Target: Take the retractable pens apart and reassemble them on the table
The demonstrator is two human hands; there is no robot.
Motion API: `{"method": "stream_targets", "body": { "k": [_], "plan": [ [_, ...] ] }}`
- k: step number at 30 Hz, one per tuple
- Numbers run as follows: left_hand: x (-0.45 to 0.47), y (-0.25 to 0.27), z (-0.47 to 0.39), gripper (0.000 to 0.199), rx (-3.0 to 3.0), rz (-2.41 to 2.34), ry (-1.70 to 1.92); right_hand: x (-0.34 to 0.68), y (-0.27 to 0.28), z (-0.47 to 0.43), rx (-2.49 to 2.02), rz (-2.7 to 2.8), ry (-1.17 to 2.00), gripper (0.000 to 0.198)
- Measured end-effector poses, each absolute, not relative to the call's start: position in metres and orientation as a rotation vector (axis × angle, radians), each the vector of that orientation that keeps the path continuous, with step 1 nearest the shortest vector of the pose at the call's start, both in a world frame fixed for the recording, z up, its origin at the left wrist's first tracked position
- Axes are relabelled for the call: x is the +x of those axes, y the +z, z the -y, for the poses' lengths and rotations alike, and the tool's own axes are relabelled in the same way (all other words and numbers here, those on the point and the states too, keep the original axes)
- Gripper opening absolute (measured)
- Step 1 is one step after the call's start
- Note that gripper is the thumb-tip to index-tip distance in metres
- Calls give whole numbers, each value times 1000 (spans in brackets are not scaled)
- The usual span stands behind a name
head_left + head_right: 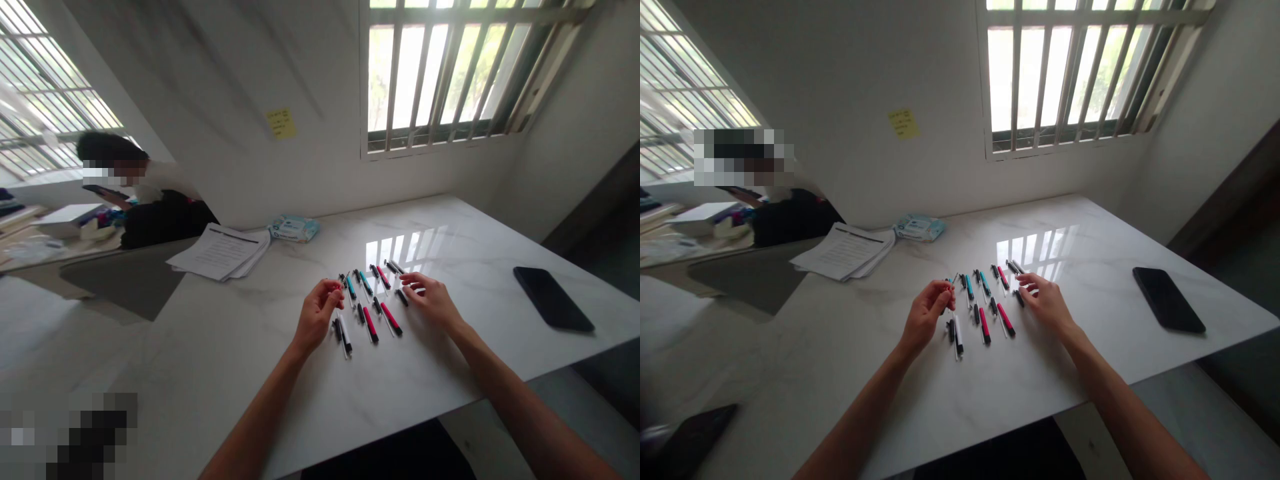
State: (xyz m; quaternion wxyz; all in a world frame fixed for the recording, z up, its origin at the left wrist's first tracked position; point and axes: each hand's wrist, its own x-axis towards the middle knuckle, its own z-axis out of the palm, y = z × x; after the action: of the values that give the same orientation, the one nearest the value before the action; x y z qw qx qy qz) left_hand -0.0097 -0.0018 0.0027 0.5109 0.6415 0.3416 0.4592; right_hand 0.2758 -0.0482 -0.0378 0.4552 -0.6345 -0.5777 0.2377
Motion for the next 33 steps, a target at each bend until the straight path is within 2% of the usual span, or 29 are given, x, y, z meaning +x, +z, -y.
{"method": "stream_targets", "body": {
  "k": [7, 12, 20, 28, 33],
  "plan": [
    [-4, 1, 8, 26, 1477, -775, 1018, 217, 10, 43, -1236, 1475, 838, 33],
    [-5, -5, 6, 28, 1485, -738, 981, 177, 13, 27, -1037, 1453, 1058, 30],
    [-8, -10, 5, 30, 1613, -747, 904, 172, 8, 37, -933, 1329, 1121, 25],
    [-12, -1, 6, 27, 1763, -864, 888, 186, 11, 40, -925, 1041, 922, 23],
    [-13, 5, 6, 33, 1668, -875, 900, 183, 4, 51, -1095, 1268, 916, 26]
  ]
}}
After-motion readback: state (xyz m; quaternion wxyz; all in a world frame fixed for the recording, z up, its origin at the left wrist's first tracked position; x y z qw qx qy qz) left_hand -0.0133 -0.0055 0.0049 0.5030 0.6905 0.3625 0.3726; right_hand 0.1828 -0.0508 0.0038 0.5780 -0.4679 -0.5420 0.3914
